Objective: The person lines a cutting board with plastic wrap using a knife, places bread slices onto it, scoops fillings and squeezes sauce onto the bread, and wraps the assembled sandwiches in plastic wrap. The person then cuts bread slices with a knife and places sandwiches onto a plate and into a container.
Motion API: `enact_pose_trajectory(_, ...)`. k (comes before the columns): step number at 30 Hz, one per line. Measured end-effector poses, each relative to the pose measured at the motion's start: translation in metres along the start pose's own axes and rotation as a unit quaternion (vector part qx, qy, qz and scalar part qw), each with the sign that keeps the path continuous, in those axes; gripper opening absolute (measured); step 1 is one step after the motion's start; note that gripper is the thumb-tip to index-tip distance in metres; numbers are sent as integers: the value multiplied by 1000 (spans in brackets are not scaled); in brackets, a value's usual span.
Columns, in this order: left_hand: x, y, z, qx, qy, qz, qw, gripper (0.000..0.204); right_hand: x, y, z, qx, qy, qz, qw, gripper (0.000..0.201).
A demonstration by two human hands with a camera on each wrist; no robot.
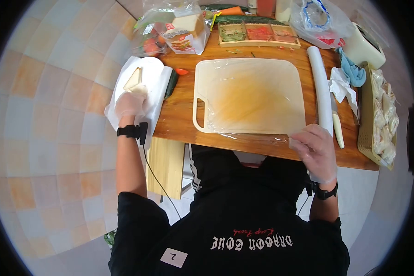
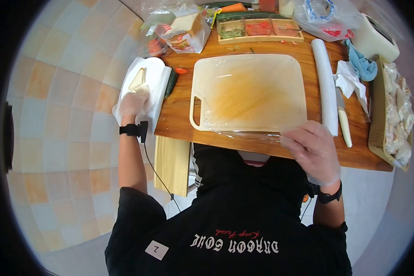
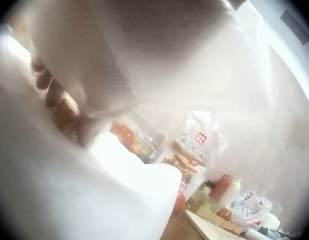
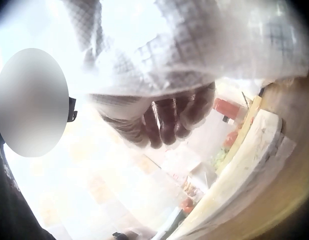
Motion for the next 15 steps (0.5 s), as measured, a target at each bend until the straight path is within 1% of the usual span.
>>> enact_pose_trajectory(2, 11, -12, 10, 12, 16, 8, 1000, 53, 2, 0, -2, 6, -27, 10, 1000, 22)
enact_pose_trajectory(4, 21, -16, 27, 75, 6, -19, 997, 59, 1, -1, -1, 0, -16, -1, 1000, 22)
enact_pose_trajectory(6, 2, -1, 36, 122, -49, -29, 991, 55, -1, 0, -1, -5, -5, -15, 1000, 22)
enact_pose_trajectory(8, 8, -13, 77, 147, 34, -51, 987, 44, -7, 1, -1, -15, 1, -22, 1000, 23)
enact_pose_trajectory(9, -11, 7, 67, 85, 141, -41, 986, 39, -11, 2, -1, -10, 3, -27, 1000, 23)
enact_pose_trajectory(10, -37, 31, 52, 21, 244, -29, 969, 34, -14, 2, -2, 9, -9, -10, 1000, 22)
enact_pose_trajectory(11, -44, 41, 46, 26, 242, -25, 970, 34, -18, 3, -2, 29, -23, 7, 999, 21)
enact_pose_trajectory(12, -50, 49, 41, 76, 340, -53, 936, 29, -21, 1, -1, 35, -22, 5, 999, 21)
enact_pose_trajectory(13, -56, 56, 34, 121, 434, -78, 889, 25, -25, -3, 0, 48, -29, 28, 998, 19)
enact_pose_trajectory(14, -67, 66, 14, 122, 435, -74, 889, 25, -26, -7, -1, 60, -36, 52, 996, 17)
enact_pose_trajectory(15, -79, 77, -16, 166, 420, -42, 891, 24, -25, -13, -2, 63, -34, 52, 996, 17)
Point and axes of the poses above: each hand's wrist, its own y-axis away from the middle knuckle, its own x-axis out of the palm, z = x × y, the point moved 1 cm from there along -y, towards the middle knuckle, and after that the axes turned 3 degrees about y, right-handed, at the moved point
